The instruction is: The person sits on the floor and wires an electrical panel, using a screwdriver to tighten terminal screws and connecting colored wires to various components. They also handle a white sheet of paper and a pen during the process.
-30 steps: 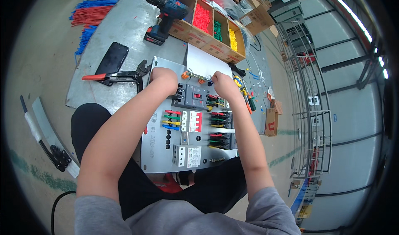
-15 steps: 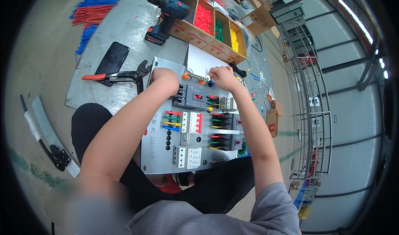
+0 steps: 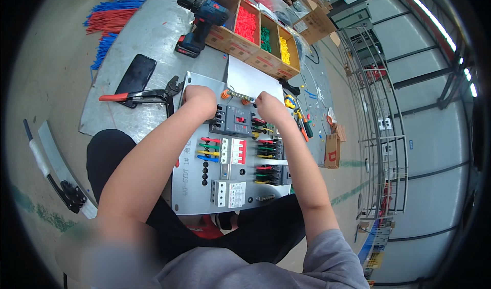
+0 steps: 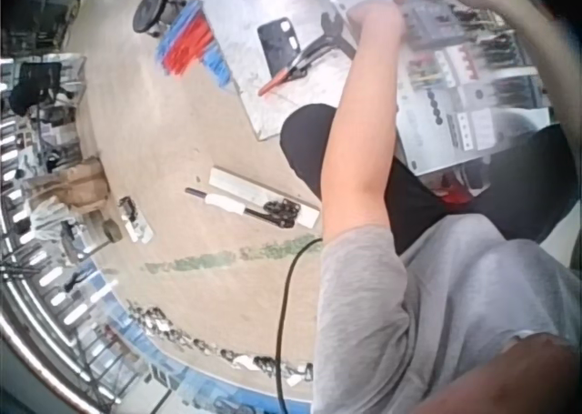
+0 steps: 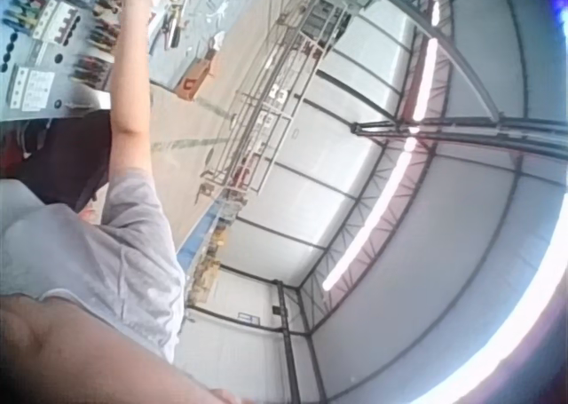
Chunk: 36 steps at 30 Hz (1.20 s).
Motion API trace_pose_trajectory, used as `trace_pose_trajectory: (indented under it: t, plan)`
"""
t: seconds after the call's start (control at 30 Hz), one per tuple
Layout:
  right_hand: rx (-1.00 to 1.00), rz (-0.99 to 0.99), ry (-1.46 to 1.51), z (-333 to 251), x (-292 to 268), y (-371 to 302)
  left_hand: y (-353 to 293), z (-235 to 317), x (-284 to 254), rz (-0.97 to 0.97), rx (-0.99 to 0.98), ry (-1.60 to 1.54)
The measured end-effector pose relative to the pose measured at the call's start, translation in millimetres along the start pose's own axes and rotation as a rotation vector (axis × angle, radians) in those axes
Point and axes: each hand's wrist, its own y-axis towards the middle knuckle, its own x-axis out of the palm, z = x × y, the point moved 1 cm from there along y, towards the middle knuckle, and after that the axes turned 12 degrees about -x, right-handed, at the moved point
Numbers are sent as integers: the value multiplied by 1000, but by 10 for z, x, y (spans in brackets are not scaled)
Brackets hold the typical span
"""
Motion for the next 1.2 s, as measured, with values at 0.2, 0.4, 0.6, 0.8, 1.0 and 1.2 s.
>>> trace_pose_trajectory:
  t: [0.2, 0.4, 0.6, 0.8, 1.0, 1.2]
  plan:
    - [-95, 28, -69, 340, -49, 145, 12, 25, -5, -7, -11, -2]
    - [-417, 88, -250, 346, -49, 287, 25, 19, 1, -36, -29, 8]
    - [-533, 26, -253, 409, -77, 392, -1, 26, -19, -22, -15, 1]
    - [-239, 1, -86, 195, 204, 150, 28, 8, 13, -12, -17, -5]
    - [7, 33, -61, 68, 174, -104, 82, 37, 41, 6, 10, 28]
    - [-57, 96, -173, 237, -6, 16, 92, 37, 59, 19, 10, 37]
